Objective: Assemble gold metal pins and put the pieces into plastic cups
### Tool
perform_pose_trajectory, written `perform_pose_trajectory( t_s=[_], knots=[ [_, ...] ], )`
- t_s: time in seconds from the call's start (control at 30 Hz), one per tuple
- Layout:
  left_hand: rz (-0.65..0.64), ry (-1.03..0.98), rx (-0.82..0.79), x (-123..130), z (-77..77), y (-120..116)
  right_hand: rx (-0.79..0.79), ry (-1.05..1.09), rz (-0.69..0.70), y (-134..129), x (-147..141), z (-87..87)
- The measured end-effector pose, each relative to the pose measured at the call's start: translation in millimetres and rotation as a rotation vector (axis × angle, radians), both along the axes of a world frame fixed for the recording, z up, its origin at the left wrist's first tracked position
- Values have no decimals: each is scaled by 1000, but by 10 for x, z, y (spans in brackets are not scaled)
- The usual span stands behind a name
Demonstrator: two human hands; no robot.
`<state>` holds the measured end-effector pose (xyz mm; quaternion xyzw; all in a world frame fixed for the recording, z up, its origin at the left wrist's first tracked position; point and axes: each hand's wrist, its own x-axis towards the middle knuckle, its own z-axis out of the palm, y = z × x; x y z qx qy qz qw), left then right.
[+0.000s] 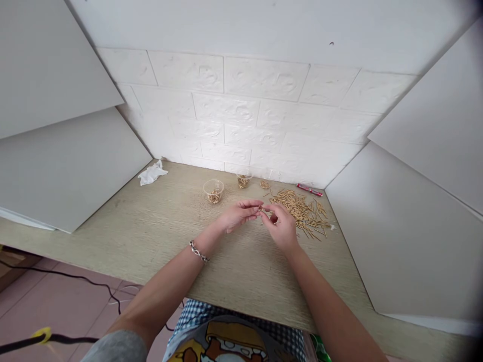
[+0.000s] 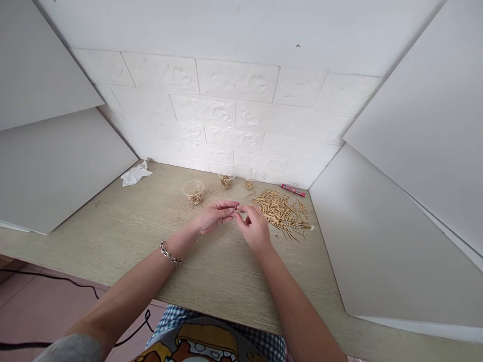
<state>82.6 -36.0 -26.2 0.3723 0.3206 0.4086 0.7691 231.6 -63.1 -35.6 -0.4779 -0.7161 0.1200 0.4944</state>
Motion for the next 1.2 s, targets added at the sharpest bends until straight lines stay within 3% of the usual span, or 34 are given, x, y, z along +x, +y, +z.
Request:
perform_pose_trajectory(
  t_s=[0.53, 1.2],
  knots=[
    [-46, 21, -34, -29, -16, 23, 82, -41, 25, -1, -1, -7],
    [-65, 62, -91, -41, -21, 40, -116, 144, 25, 23, -5, -40]
  ],
)
